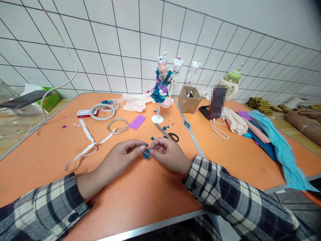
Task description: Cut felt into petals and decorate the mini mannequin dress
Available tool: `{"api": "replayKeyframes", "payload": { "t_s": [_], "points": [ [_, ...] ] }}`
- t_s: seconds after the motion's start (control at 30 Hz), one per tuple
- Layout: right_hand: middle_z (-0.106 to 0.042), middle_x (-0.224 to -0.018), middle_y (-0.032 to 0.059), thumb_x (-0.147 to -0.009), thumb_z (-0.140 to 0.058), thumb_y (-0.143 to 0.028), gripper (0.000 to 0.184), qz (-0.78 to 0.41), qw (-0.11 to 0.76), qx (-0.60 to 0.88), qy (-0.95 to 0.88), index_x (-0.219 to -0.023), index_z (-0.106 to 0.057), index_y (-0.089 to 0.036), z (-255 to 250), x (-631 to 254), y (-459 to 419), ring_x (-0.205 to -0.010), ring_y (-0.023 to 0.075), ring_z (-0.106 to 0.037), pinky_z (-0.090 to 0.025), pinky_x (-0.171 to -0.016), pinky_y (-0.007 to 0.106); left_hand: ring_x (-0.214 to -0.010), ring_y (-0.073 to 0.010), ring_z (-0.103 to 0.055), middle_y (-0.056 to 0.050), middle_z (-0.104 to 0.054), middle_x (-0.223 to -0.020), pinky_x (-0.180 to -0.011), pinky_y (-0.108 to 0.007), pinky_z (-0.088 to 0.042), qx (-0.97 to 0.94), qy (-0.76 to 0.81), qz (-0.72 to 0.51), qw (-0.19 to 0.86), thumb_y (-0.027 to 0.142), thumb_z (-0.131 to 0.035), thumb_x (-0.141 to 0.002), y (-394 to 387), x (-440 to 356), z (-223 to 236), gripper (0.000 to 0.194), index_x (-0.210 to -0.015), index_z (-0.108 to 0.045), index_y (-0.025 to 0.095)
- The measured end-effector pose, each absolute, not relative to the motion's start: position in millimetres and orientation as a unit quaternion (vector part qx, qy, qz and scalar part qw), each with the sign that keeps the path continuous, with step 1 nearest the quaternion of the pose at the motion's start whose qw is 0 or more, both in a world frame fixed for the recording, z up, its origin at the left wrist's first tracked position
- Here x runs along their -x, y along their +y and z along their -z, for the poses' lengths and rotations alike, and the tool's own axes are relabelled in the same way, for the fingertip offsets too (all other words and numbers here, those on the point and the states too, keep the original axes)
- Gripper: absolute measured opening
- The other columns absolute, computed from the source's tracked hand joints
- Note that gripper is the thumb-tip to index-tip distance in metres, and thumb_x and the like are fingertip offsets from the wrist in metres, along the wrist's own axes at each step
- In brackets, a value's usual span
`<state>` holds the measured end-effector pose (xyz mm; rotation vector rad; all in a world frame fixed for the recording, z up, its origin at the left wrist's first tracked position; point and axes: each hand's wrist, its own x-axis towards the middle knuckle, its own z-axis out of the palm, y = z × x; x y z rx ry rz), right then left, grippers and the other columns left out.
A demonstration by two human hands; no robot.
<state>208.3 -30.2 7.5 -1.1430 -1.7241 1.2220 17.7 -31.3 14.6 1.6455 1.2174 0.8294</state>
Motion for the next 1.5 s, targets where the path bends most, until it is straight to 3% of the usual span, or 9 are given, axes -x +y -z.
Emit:
{"api": "replayKeyframes", "payload": {
  "t_s": [0.33,0.5,0.7,1.13,1.3,1.5],
  "points": [
    [-0.053,-0.063,-0.006,-0.076,-0.062,-0.02,0.003,-0.421,0.36,0.45,-0.701,-0.079,-0.061,-0.018,-6.5,-208.1,-31.6,-0.05,0.0059,-0.039,-0.03,-0.047,0.019,-0.077,-0.0192,-0.069,-0.003,-0.076,-0.081,-0.076,-0.029,-0.055,-0.67,0.466,-0.341,0.466,0.038,-0.067,-0.076,-32.5,-18.1,-15.5,0.02,-0.079,-0.073,0.02],
    [-0.057,-0.069,-0.0056,-0.077,-0.063,-0.02,0.015,-0.413,0.363,0.449,-0.705,-0.092,-0.064,-0.019,-4.8,-208.7,-31.1,-0.049,0.0056,-0.038,-0.031,-0.047,0.02,-0.076,-0.0186,-0.069,-0.003,-0.076,-0.079,-0.075,-0.027,-0.055,-0.679,0.464,-0.34,0.457,0.037,-0.066,-0.077,-33.2,-18.0,-15.8,0.02,-0.077,-0.074,0.019],
    [-0.053,-0.061,-0.0062,-0.077,-0.063,-0.021,0.004,-0.372,0.345,0.451,-0.734,-0.078,-0.066,-0.019,-5.6,-209.8,-31.1,-0.05,0.0063,-0.038,-0.029,-0.048,0.021,-0.072,-0.018,-0.067,-0.003,-0.075,-0.076,-0.073,-0.027,-0.054,-0.697,0.468,-0.331,0.43,0.038,-0.065,-0.077,-33.1,-17.5,-15.8,0.02,-0.075,-0.073,0.02],
    [-0.054,-0.065,-0.0053,-0.076,-0.062,-0.019,0.006,-0.45,0.367,0.457,-0.674,-0.081,-0.062,-0.017,-8.0,-206.6,-31.1,-0.051,0.0059,-0.04,-0.031,-0.048,0.02,-0.078,-0.0207,-0.067,-0.004,-0.074,-0.08,-0.076,-0.03,-0.054,-0.679,0.494,-0.346,0.419,0.044,-0.064,-0.078,-32.4,-16.5,-15.8,0.025,-0.08,-0.071,0.02],
    [-0.052,-0.064,-0.0055,-0.077,-0.061,-0.021,0.005,-0.484,0.375,0.432,-0.662,-0.081,-0.061,-0.017,-5.2,-207.6,-29.5,-0.05,0.0065,-0.037,-0.03,-0.047,0.021,-0.088,-0.0223,-0.067,-0.005,-0.074,-0.093,-0.082,-0.032,-0.053,-0.669,0.462,-0.36,0.458,0.042,-0.068,-0.076,-33.6,-15.1,-17.5,0.026,-0.091,-0.071,0.021],
    [-0.054,-0.071,-0.0032,-0.078,-0.063,-0.025,0.01,-0.539,0.385,0.381,-0.644,-0.084,-0.06,-0.018,-0.7,-210.1,-24.4,-0.06,0.0093,-0.044,-0.035,-0.056,0.022,-0.082,-0.0207,-0.066,-0.005,-0.074,-0.084,-0.08,-0.032,-0.052,-0.653,0.458,-0.35,0.492,0.044,-0.064,-0.081,-32.4,-14.1,-12.4,0.027,-0.082,-0.072,0.018]
  ]
}}
